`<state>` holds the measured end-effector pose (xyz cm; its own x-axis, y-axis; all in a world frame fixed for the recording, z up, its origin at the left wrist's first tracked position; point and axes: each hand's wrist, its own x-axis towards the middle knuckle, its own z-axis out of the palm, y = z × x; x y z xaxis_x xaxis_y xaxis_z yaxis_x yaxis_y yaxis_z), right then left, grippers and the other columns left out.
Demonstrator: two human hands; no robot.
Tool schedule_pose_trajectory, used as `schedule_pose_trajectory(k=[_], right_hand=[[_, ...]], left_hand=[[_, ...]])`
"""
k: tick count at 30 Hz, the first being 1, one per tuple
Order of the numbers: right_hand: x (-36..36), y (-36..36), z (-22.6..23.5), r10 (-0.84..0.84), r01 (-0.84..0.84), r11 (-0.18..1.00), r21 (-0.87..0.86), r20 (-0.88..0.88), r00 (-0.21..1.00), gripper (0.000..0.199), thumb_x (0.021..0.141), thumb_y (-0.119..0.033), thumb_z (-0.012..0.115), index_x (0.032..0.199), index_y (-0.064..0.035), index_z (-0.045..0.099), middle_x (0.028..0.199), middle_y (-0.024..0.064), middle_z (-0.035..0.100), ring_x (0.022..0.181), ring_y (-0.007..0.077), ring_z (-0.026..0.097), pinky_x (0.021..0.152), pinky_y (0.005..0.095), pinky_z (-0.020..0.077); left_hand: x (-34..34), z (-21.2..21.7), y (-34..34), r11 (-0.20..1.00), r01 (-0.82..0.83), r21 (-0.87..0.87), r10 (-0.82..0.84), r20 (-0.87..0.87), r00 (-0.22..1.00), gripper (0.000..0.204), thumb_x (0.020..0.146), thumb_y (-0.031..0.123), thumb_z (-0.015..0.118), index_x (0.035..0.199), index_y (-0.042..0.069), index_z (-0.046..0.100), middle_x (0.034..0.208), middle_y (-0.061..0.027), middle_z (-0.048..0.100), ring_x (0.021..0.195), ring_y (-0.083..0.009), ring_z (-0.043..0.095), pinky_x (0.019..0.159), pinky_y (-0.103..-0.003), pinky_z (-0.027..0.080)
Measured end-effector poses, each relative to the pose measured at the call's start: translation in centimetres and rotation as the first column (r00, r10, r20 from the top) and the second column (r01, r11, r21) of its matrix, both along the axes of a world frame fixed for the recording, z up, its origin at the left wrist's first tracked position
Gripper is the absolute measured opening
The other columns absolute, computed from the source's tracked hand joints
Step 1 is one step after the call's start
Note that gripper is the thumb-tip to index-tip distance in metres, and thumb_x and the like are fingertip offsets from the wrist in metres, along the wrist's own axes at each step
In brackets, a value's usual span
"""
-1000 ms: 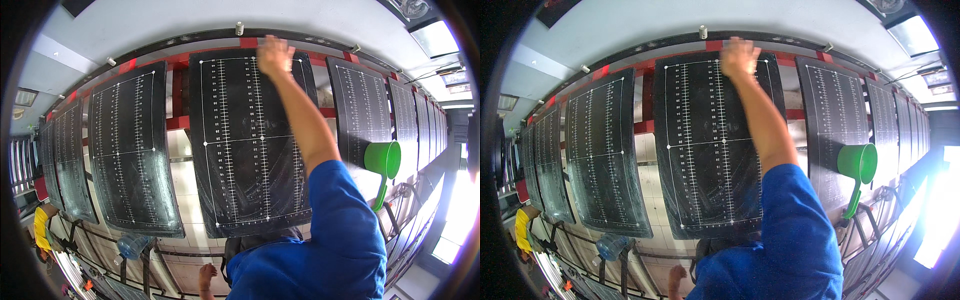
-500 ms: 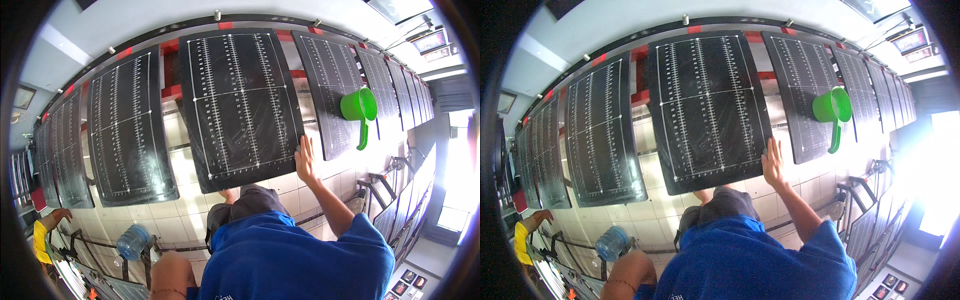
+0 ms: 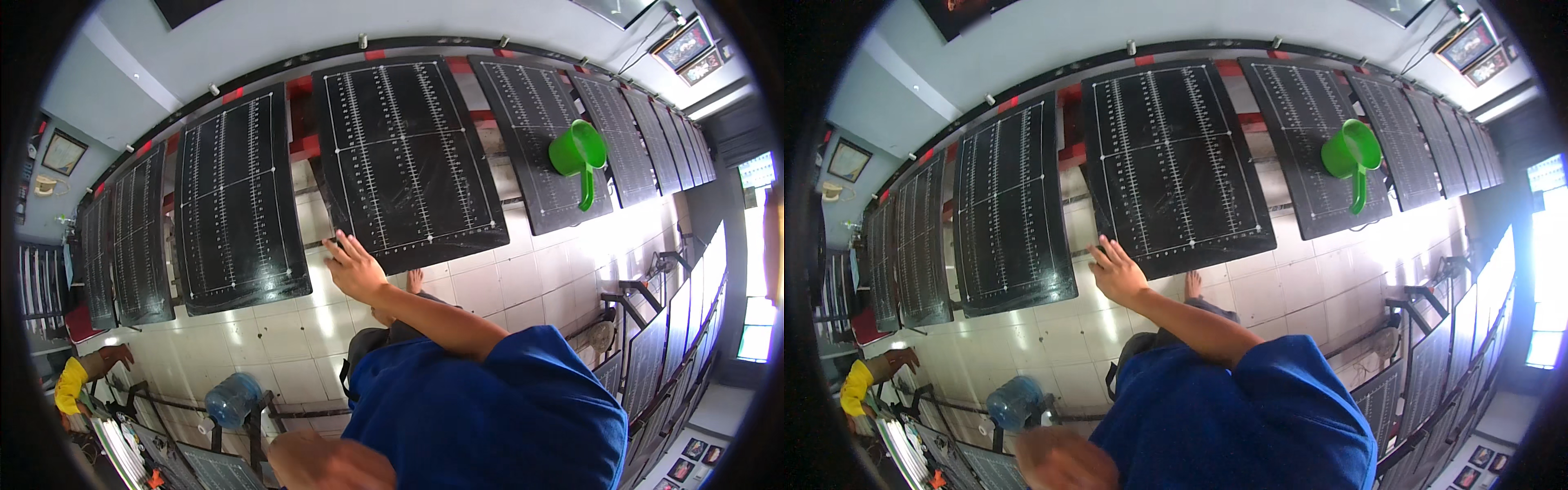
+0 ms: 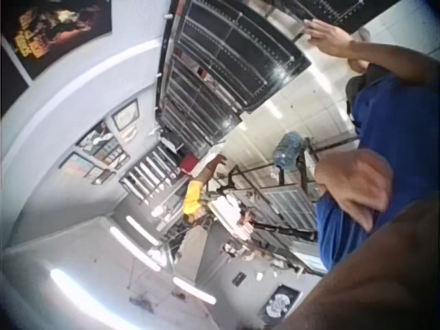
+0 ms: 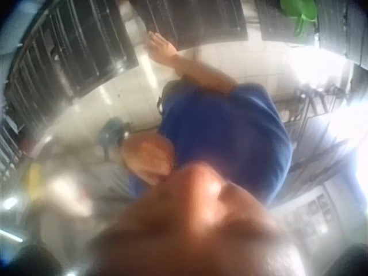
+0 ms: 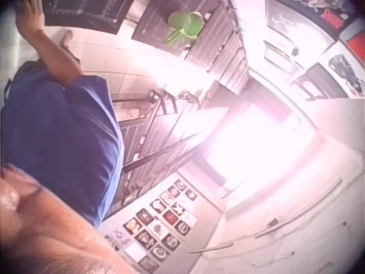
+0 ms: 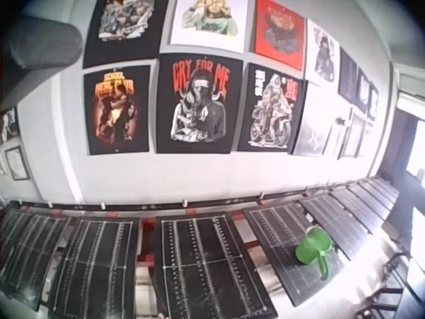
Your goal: The person cleans a large black screen mounted on a wall. They pour water from a green scoop onto the screen and wipe it with a cloth, repeating the process to clean the surface.
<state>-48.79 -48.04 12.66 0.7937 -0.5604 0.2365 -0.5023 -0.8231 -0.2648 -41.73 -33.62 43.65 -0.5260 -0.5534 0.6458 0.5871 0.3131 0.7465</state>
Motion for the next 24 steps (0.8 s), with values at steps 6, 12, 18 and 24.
schedule_pose_trajectory(k=[6, 12, 18, 24], right_hand=[[-11.6, -2.2, 0.0, 0.073, -0.074, 0.997, 0.005, 0.118, 0.99, 0.04, 0.09, -0.025, 0.065, 0.129, -0.0188, 0.065, 0.147, 0.0053, 0.052, 0.143, 0.0273, 0.042, 0.121, 0.0426, 0.0321], [-29.4, -9.6, 0.4, -0.396, 0.398, 0.917, 0.001, 0.109, 0.912, 0.04, 0.091, -0.014, 0.064, 0.13, -0.0109, 0.064, 0.141, 0.0084, 0.057, 0.136, 0.0306, 0.048, 0.111, 0.0399, 0.0432], [-39.4, -10.8, -1.0, -0.854, 0.391, 0.511, 0.765, 0.401, 0.333, 0.028, 0.101, -0.014, 0.055, 0.124, -0.0012, 0.062, 0.112, 0.013, 0.066, 0.105, 0.0283, 0.064, 0.097, 0.039, 0.0514], [-51.9, -9.8, 1.7, -0.999, -0.51, 0.048, 0.859, 0.037, -0.031, 0.033, 0.103, -0.023, 0.046, 0.121, -0.001, 0.061, 0.113, 0.0113, 0.068, 0.107, 0.0237, 0.065, 0.099, 0.0405, 0.0515]], left_hand=[[1.5, -8.5, 2.1, 0.699, -0.34, 0.629, 0.268, 0.211, 0.94, 0.033, 0.096, 0.031, 0.067, 0.088, -0.001, 0.062, 0.084, -0.0135, 0.066, 0.076, -0.0214, 0.064, 0.07, -0.034, 0.051], [-3.3, -13.0, -2.3, 0.458, -0.649, 0.607, 0.284, 0.592, 0.754, 0.02, 0.103, 0.018, 0.056, 0.098, -0.001, 0.062, 0.093, -0.008, 0.067, 0.087, -0.0123, 0.06, 0.083, -0.028, 0.049], [-15.1, -13.6, -16.8, 0.683, -0.494, 0.538, 0.18, 0.531, 0.828, 0.022, 0.105, 0.022, 0.055, 0.099, 0.002, 0.063, 0.093, -0.0035, 0.066, 0.088, -0.0096, 0.059, 0.081, -0.027, 0.049], [-35.9, -18.7, -32.4, 0.632, -0.569, 0.526, 0.139, 0.645, 0.751, 0.057, 0.101, 0.044, 0.058, 0.138, 0.002, 0.048, 0.116, -0.008, 0.064, 0.099, -0.0144, 0.063, 0.082, -0.028, 0.052]])
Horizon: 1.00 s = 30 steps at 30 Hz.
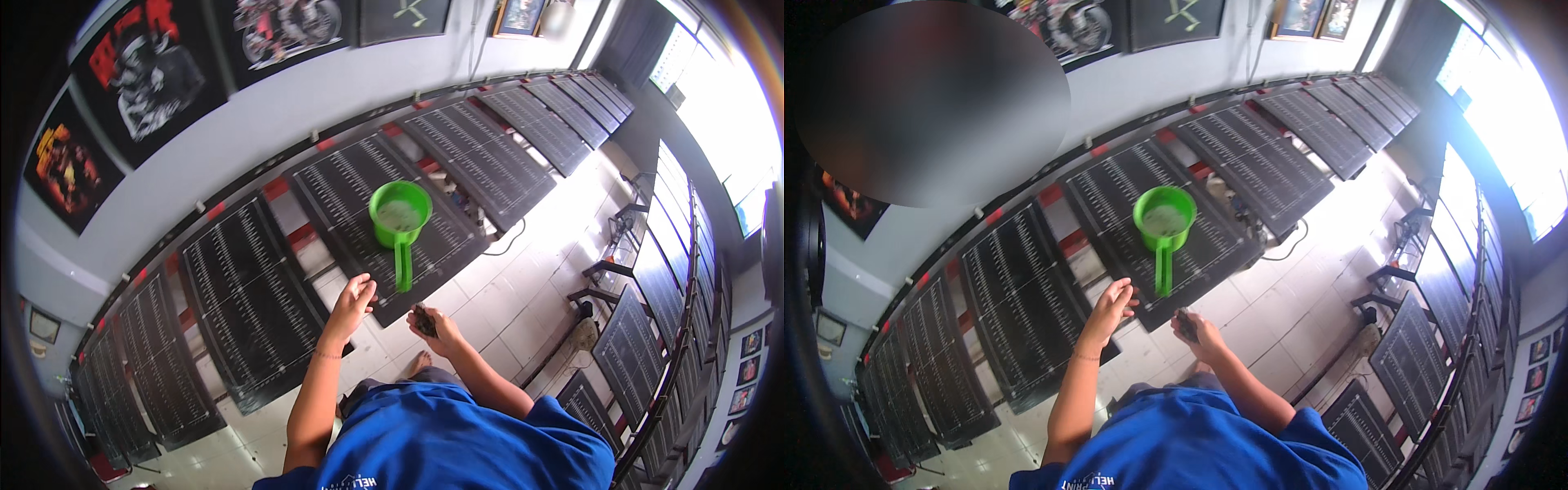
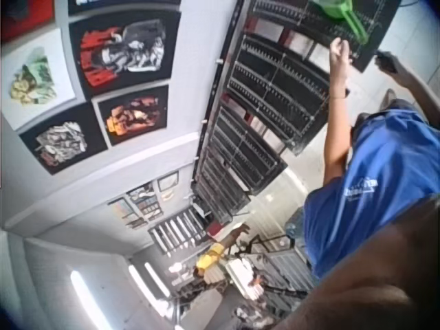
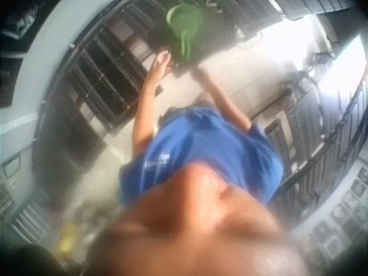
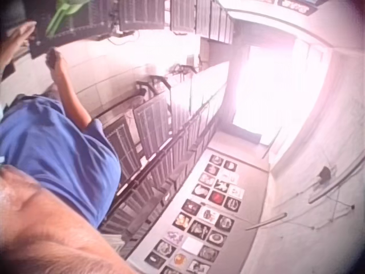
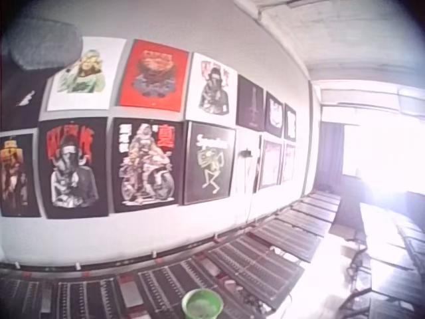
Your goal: The person cleans a large black screen mounted on a wall. They pour water from a green scoop onto the screen and wipe it with a cloth, repeating the process to clean the surface.
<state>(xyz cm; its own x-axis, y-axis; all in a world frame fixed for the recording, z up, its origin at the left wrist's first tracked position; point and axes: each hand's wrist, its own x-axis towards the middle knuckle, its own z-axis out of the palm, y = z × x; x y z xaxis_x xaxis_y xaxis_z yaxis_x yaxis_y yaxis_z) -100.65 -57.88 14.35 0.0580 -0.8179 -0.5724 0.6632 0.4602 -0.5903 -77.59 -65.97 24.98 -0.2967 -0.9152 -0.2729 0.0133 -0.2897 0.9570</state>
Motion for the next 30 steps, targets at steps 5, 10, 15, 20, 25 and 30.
schedule_pose_trajectory(k=[5, 10, 15, 20, 25, 30], right_hand=[[-12.2, -2.9, 3.3, 0.014, -0.014, 0.999, -0.037, 0.015, 1.0, 0.038, 0.102, -0.021, 0.045, 0.135, -0.0045, 0.055, 0.123, 0.0133, 0.064, 0.112, 0.0287, 0.064, 0.102, 0.0417, 0.0507], [-20.7, -10.4, 8.2, 0.052, -0.058, 0.978, -0.203, -0.036, 0.998, 0.035, 0.106, -0.024, 0.046, 0.134, -0.0058, 0.056, 0.121, 0.0107, 0.064, 0.107, 0.0248, 0.066, 0.094, 0.0403, 0.0554], [-25.5, -19.5, 14.0, 0.114, -0.203, 0.923, -0.328, -0.271, 0.956, 0.031, 0.106, -0.024, 0.052, 0.126, -0.001, 0.061, 0.11, 0.0071, 0.066, 0.1, 0.0183, 0.067, 0.088, 0.0344, 0.0563], [-30.3, -27.9, 18.5, 0.119, -0.499, 0.813, -0.299, -0.754, 0.646, 0.029, 0.104, -0.017, 0.054, 0.125, -0.0003, 0.063, 0.108, 0.0086, 0.068, 0.099, 0.0143, 0.065, 0.089, 0.0306, 0.0524], [-37.3, -36.6, 18.0, -0.152, -0.741, 0.663, -0.109, -0.988, 0.009, 0.031, 0.092, -0.01, 0.058, 0.122, -0.0077, 0.067, 0.105, 0.0186, 0.069, 0.102, 0.0347, 0.066, 0.091, 0.0431, 0.0511], [-44.0, -44.8, 13.2, -0.08, -0.797, 0.58, 0.168, -0.962, -0.261, 0.025, 0.091, -0.019, 0.054, 0.103, -0.0064, 0.071, 0.103, 0.0198, 0.07, 0.102, 0.0373, 0.067, 0.089, 0.0473, 0.0521]], left_hand=[[-11.3, -1.2, -5.7, 0.958, -0.04, 0.283, 0.097, -0.192, 0.977, 0.037, 0.096, 0.041, 0.068, 0.106, 0.007, 0.056, 0.084, -0.0047, 0.065, 0.059, -0.0125, 0.06, 0.051, -0.024, 0.048], [-16.8, -2.3, -6.6, 0.974, -0.185, 0.133, 0.2, -0.115, 0.973, 0.016, 0.093, 0.018, 0.068, 0.094, 0.011, 0.053, 0.068, 0.0022, 0.052, 0.051, -0.0085, 0.048, 0.046, -0.025, 0.042], [-23.4, -0.9, -10.2, 0.981, -0.167, 0.1, 0.176, -0.095, 0.98, 0.018, 0.092, 0.016, 0.068, 0.098, 0.008, 0.053, 0.072, 0.0009, 0.053, 0.053, -0.0076, 0.049, 0.047, -0.024, 0.042], [-33.0, 0.2, -15.9, 0.997, -0.015, 0.082, 0.025, -0.115, 0.993, 0.028, 0.091, 0.019, 0.07, 0.105, 0.003, 0.051, 0.073, 0.0005, 0.053, 0.054, -0.0071, 0.051, 0.048, -0.024, 0.043], [-43.5, -2.0, -22.2, 0.999, 0.047, -0.006, -0.048, -0.165, 0.985, 0.026, 0.09, 0.021, 0.069, 0.1, 0.002, 0.055, 0.069, -0.0008, 0.055, 0.052, -0.0103, 0.054, 0.046, -0.029, 0.045], [-50.9, -3.3, -25.6, 0.994, 0.102, 0.034, -0.1, -0.044, 0.994, 0.036, 0.092, 0.028, 0.068, 0.108, -0.001, 0.055, 0.071, -0.0037, 0.058, 0.051, -0.0124, 0.056, 0.048, -0.032, 0.047]])
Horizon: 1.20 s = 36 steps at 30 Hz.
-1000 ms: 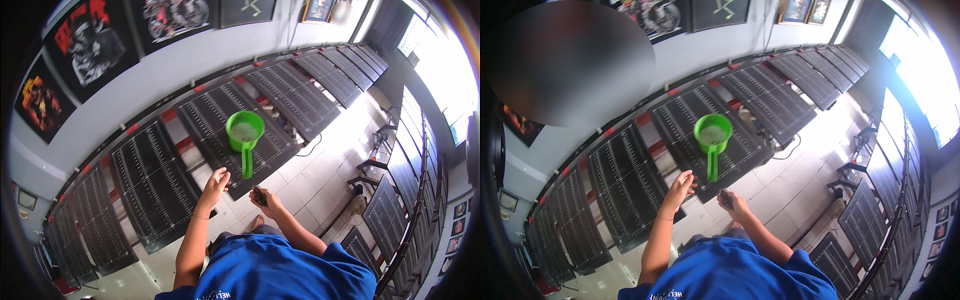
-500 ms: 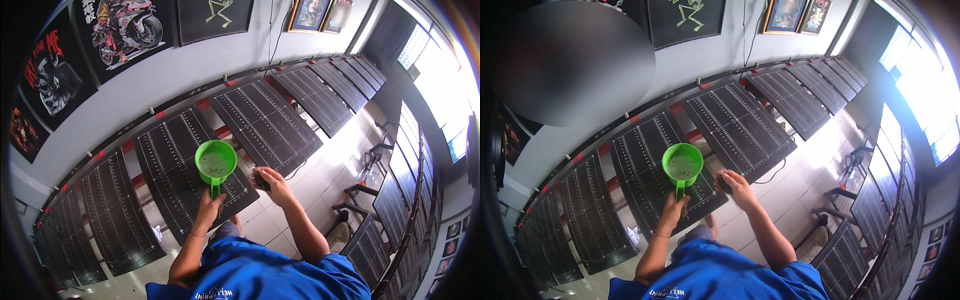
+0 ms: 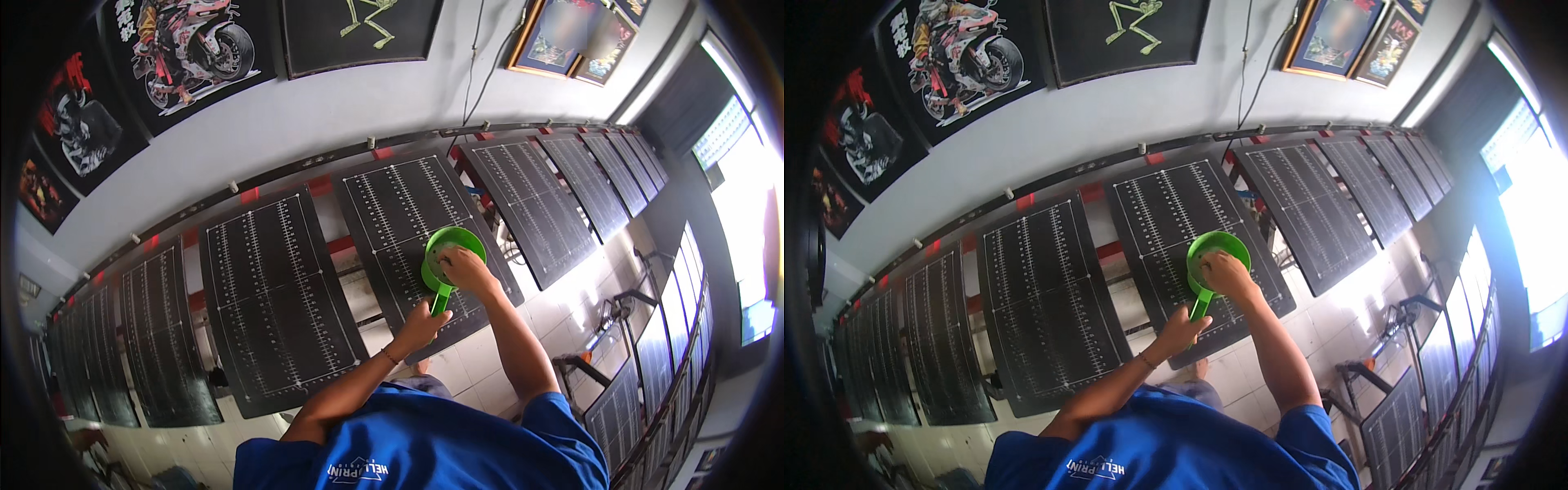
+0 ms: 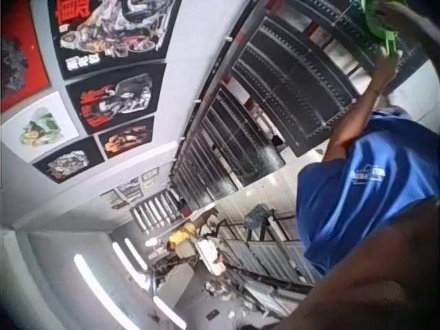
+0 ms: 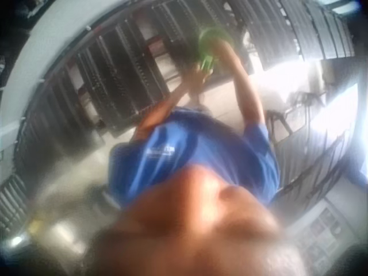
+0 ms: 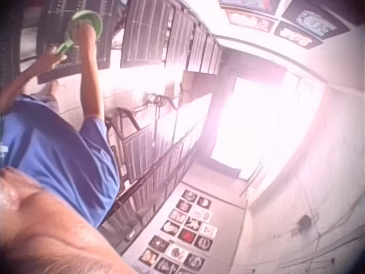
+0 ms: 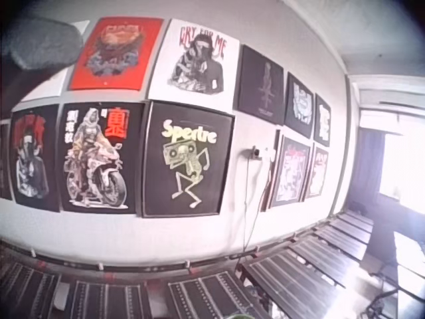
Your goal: The person cleans a large black screen mounted on a wall. They pour water from a green scoop onto the screen and wipe it with a cloth, repeating the process to clean the surface.
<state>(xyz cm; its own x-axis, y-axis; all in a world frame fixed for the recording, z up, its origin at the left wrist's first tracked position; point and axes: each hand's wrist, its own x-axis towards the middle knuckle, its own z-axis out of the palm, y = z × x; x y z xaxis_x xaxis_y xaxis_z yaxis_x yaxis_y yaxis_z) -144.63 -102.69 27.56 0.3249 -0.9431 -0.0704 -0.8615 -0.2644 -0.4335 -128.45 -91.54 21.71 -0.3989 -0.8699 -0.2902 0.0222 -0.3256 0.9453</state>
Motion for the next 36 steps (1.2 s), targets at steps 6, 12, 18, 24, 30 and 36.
schedule_pose_trajectory(k=[6, 12, 18, 24, 30, 36], right_hand=[[-2.9, -4.4, -7.7, 0.214, -0.162, 0.96, 0.228, -0.228, 0.95, 0.026, 0.086, -0.019, 0.058, 0.098, -0.0023, 0.074, 0.098, 0.0235, 0.072, 0.094, 0.0393, 0.07, 0.086, 0.049, 0.0549], [-2.6, -4.8, -7.6, 0.497, -0.407, 0.854, 0.324, -0.277, 0.822, 0.025, 0.086, -0.019, 0.06, 0.094, -0.0033, 0.077, 0.094, 0.0225, 0.073, 0.089, 0.0362, 0.073, 0.082, 0.0442, 0.0578], [-2.2, -5.8, -3.5, 0.405, -0.326, 0.91, 0.257, -0.38, 0.831, 0.021, 0.087, -0.018, 0.06, 0.088, -0.0027, 0.075, 0.094, 0.0223, 0.073, 0.093, 0.0356, 0.072, 0.082, 0.0438, 0.0576], [-4.6, -6.0, -2.0, 0.166, -0.164, 0.981, 0.1, -0.013, 0.986, 0.034, 0.099, -0.027, 0.054, 0.102, 0.0047, 0.066, 0.092, 0.0274, 0.068, 0.088, 0.0415, 0.068, 0.08, 0.0497, 0.0538], [-1.7, -3.8, -0.3, -0.233, -0.061, 0.916, 0.396, 0.65, 0.723, 0.029, 0.105, -0.024, 0.053, 0.115, 0.0, 0.065, 0.094, 0.0062, 0.068, 0.076, 0.0113, 0.065, 0.068, 0.023, 0.0548], [22.4, 4.5, -5.3, 0.203, -0.174, 0.978, -0.111, 0.354, 0.913, 0.032, 0.099, -0.014, 0.051, 0.127, -0.0016, 0.061, 0.116, 0.0164, 0.065, 0.106, 0.0247, 0.062, 0.094, 0.0382, 0.049]], left_hand=[[-4.3, -2.0, 1.6, 0.984, -0.154, -0.094, 0.167, 0.146, 0.975, 0.046, 0.095, 0.036, 0.067, 0.117, -0.002, 0.055, 0.08, -0.0067, 0.064, 0.069, -0.0142, 0.062, 0.063, -0.032, 0.05], [-4.7, -2.0, 5.1, 0.909, -0.417, 0.027, 0.416, 0.033, 0.909, 0.039, 0.104, 0.033, 0.055, 0.125, 0.0, 0.055, 0.092, -0.0055, 0.064, 0.078, -0.0107, 0.06, 0.066, -0.028, 0.049], [-0.3, -1.6, 12.0, 0.852, -0.518, 0.077, 0.505, 0.143, 0.851, 0.035, 0.104, 0.026, 0.056, 0.13, 0.002, 0.054, 0.093, -0.0047, 0.064, 0.08, -0.0112, 0.06, 0.072, -0.026, 0.051], [5.7, -4.7, 21.6, 0.602, -0.795, 0.079, 0.767, 0.219, 0.603, 0.029, 0.104, 0.025, 0.056, 0.115, 0.0, 0.061, 0.089, -0.0075, 0.066, 0.079, -0.0126, 0.062, 0.071, -0.027, 0.052], [13.0, -8.5, 31.8, 0.525, -0.837, 0.157, 0.774, 0.321, 0.546, 0.026, 0.103, 0.024, 0.054, 0.111, 0.001, 0.063, 0.089, -0.0044, 0.066, 0.077, -0.0123, 0.064, 0.069, -0.027, 0.053], [24.0, -16.3, 41.8, 0.539, -0.835, 0.11, 0.744, 0.404, 0.533, 0.024, 0.1, 0.022, 0.057, 0.11, 0.002, 0.064, 0.086, -0.0094, 0.069, 0.071, -0.0158, 0.065, 0.064, -0.029, 0.052]])
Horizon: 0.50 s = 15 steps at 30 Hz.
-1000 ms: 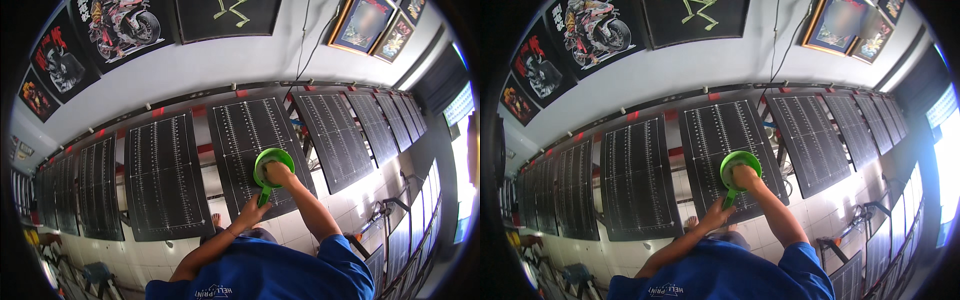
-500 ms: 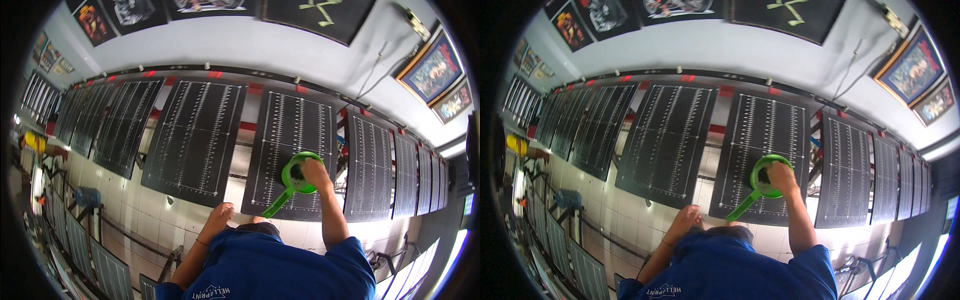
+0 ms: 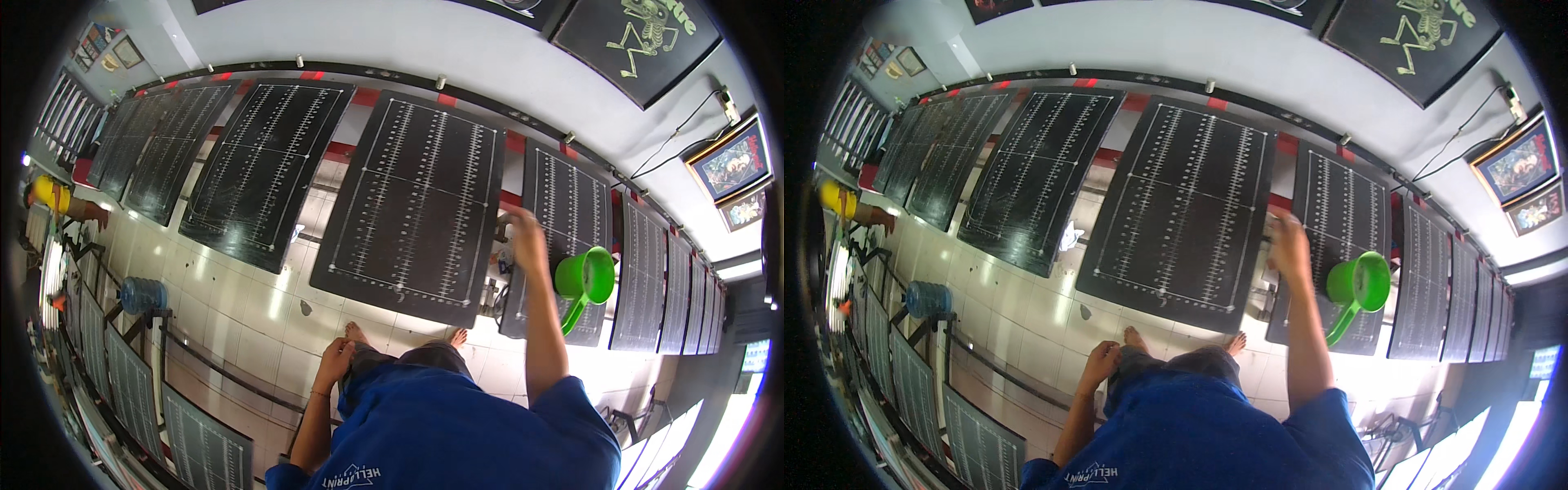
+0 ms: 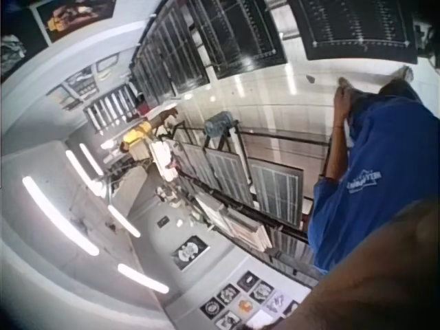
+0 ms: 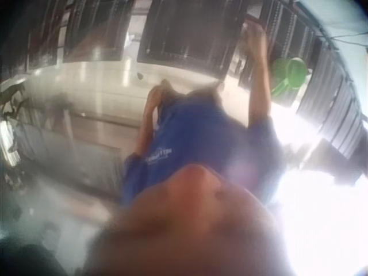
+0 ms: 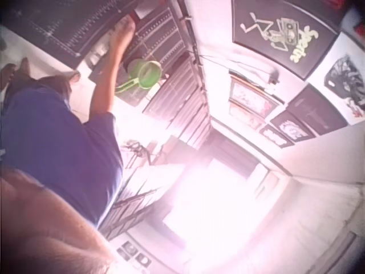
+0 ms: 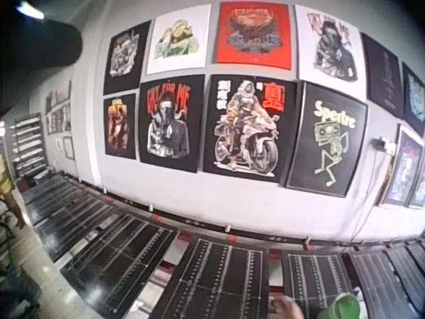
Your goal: The person cleans a large black screen mounted on a wall. They pour water from a green scoop onto the screen and wipe it with a cloth, repeating the process to clean the surface.
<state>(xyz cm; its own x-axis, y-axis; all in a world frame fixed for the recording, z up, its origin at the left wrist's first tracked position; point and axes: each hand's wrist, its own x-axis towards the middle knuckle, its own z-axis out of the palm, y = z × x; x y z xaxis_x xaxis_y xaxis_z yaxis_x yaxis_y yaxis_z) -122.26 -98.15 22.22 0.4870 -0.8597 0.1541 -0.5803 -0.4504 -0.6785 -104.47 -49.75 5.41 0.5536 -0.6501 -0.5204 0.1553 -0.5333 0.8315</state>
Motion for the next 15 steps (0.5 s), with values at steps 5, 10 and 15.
schedule_pose_trajectory(k=[5, 10, 15], right_hand=[[16.0, 6.7, -12.1, -0.183, 0.026, 0.913, -0.407, -0.353, 0.917, 0.051, 0.102, -0.028, 0.048, 0.147, -0.0026, 0.045, 0.157, 0.0194, 0.036, 0.147, 0.0391, 0.03, 0.123, 0.0532, 0.02], [12.2, 16.6, -8.8, 0.263, -0.385, 0.913, -0.135, -0.528, 0.808, 0.061, 0.098, -0.024, 0.055, 0.152, -0.0022, 0.036, 0.156, 0.0175, 0.037, 0.147, 0.0362, 0.031, 0.124, 0.0484, 0.0202], [9.5, 2.2, -12.5, -0.271, 0.042, 0.878, -0.477, -0.425, 0.864, 0.064, 0.101, -0.027, 0.046, 0.152, 0.0084, 0.029, 0.155, 0.0282, 0.035, 0.146, 0.0469, 0.027, 0.121, 0.0537, 0.0229]], left_hand=[[9.4, -2.7, 3.7, 0.99, -0.052, 0.132, 0.056, -0.032, 0.998, 0.03, 0.101, 0.028, 0.054, 0.115, 0.001, 0.062, 0.089, -0.0097, 0.069, 0.072, -0.0158, 0.065, 0.063, -0.03, 0.053], [11.0, -7.4, 14.3, 0.806, -0.424, 0.413, 0.554, -0.273, 0.787, 0.03, 0.099, 0.028, 0.056, 0.115, 0.004, 0.062, 0.092, -0.009, 0.068, 0.075, -0.0176, 0.066, 0.064, -0.03, 0.053], [4.3, -12.7, 26.2, 0.69, -0.514, 0.509, 0.702, -0.298, 0.647, 0.023, 0.098, 0.031, 0.054, 0.094, 0.009, 0.056, 0.065, -0.0039, 0.05, 0.056, -0.0149, 0.05, 0.047, -0.027, 0.042]])
